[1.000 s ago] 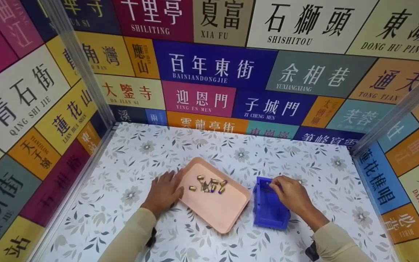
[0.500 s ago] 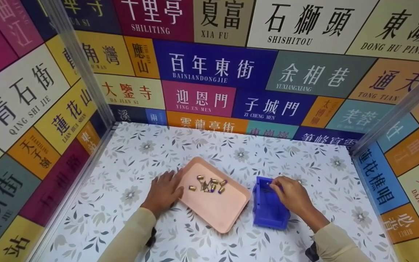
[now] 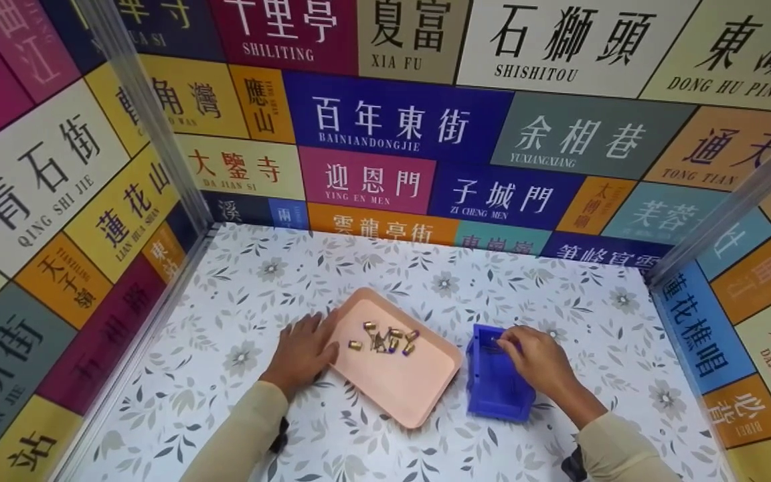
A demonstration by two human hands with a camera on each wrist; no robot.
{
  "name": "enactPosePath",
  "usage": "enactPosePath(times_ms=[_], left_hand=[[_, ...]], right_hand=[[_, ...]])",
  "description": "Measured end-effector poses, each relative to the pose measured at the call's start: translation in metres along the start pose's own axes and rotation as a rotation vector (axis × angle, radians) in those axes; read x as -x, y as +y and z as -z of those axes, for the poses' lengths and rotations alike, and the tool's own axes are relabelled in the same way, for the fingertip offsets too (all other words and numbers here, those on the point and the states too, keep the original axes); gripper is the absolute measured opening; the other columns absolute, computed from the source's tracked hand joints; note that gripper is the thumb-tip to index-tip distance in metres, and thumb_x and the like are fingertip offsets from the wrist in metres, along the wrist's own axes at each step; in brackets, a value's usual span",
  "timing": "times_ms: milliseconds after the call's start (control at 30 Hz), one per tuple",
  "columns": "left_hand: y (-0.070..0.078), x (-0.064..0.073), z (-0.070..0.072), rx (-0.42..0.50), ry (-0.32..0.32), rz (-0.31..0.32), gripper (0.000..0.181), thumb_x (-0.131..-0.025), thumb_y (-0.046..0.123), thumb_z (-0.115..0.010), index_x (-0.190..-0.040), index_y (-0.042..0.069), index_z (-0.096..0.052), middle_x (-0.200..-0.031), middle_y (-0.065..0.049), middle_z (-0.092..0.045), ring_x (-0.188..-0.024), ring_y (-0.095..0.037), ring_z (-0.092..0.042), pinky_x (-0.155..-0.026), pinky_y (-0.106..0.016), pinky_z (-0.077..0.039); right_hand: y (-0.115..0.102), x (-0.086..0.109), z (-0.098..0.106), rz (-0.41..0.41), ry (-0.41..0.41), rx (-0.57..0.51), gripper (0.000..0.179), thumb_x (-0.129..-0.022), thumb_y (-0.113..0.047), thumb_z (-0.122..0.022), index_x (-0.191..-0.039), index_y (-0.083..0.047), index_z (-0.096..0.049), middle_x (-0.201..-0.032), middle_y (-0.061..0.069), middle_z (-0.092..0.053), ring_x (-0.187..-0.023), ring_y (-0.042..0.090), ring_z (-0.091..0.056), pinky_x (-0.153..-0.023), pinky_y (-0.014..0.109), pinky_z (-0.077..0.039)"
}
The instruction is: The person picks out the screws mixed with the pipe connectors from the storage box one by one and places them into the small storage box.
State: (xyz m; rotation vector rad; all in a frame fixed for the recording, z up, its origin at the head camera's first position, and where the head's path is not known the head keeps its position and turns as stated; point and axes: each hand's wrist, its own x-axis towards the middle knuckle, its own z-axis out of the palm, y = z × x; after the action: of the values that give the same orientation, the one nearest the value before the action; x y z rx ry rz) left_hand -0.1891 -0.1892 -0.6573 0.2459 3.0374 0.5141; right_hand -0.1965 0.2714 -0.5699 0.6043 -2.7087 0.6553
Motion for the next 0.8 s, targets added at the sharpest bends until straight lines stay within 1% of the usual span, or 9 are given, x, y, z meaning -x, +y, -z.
enactPosePath(times_ms=[100,267,433,633,800], left_hand=[[0.001,0.0,0.001,0.0,-0.003,0.011,0.068,-0.104,0.057,-0.035,-0.165,0.037,-0.011,-0.167,-0.008,-0.032,-0.155,-0.036,-0.027,-0.124,-0.063,-0.019],[0.002,0.001,0.002,0.013,0.0,0.008,0.068,-0.104,0.056,-0.036,-0.165,0.037,-0.012,-0.168,-0.008,-0.031,-0.155,-0.036,-0.027,-0.124,-0.064,-0.018],[0.001,0.002,0.003,0.026,0.003,0.003,0.067,-0.104,0.056,-0.037,-0.165,0.038,-0.012,-0.168,-0.009,-0.031,-0.155,-0.036,-0.027,-0.124,-0.064,-0.018],[0.0,0.003,0.002,0.014,0.015,-0.015,0.068,-0.105,0.054,-0.037,-0.165,0.035,-0.012,-0.167,-0.01,-0.032,-0.155,-0.036,-0.028,-0.123,-0.064,-0.019],[0.001,0.002,0.002,0.017,0.005,-0.004,0.069,-0.105,0.055,-0.036,-0.165,0.036,-0.01,-0.169,-0.008,-0.029,-0.156,-0.035,-0.025,-0.124,-0.064,-0.017]], right_hand=[[0.0,0.0,0.0,0.003,-0.002,-0.002,0.006,-0.092,-0.012,-0.076,-0.089,-0.013,-0.071,-0.085,0.0,-0.071,-0.078,0.016,-0.068,-0.071,0.041,-0.057],[-0.001,0.0,-0.003,0.014,0.008,0.002,0.007,-0.091,-0.012,-0.077,-0.089,-0.013,-0.071,-0.085,0.0,-0.072,-0.078,0.016,-0.068,-0.071,0.041,-0.057],[-0.007,-0.004,-0.01,0.029,0.019,-0.01,0.006,-0.091,-0.013,-0.077,-0.089,-0.013,-0.071,-0.084,-0.001,-0.072,-0.077,0.015,-0.068,-0.071,0.04,-0.057],[-0.025,-0.018,-0.024,0.021,0.049,-0.081,0.006,-0.092,-0.014,-0.076,-0.089,-0.012,-0.071,-0.083,-0.002,-0.07,-0.075,0.013,-0.066,-0.069,0.037,-0.056],[-0.043,-0.034,-0.041,0.04,0.108,-0.171,0.006,-0.09,-0.011,-0.078,-0.088,-0.012,-0.072,-0.079,-0.001,-0.07,-0.064,0.007,-0.058,-0.06,0.029,-0.052]])
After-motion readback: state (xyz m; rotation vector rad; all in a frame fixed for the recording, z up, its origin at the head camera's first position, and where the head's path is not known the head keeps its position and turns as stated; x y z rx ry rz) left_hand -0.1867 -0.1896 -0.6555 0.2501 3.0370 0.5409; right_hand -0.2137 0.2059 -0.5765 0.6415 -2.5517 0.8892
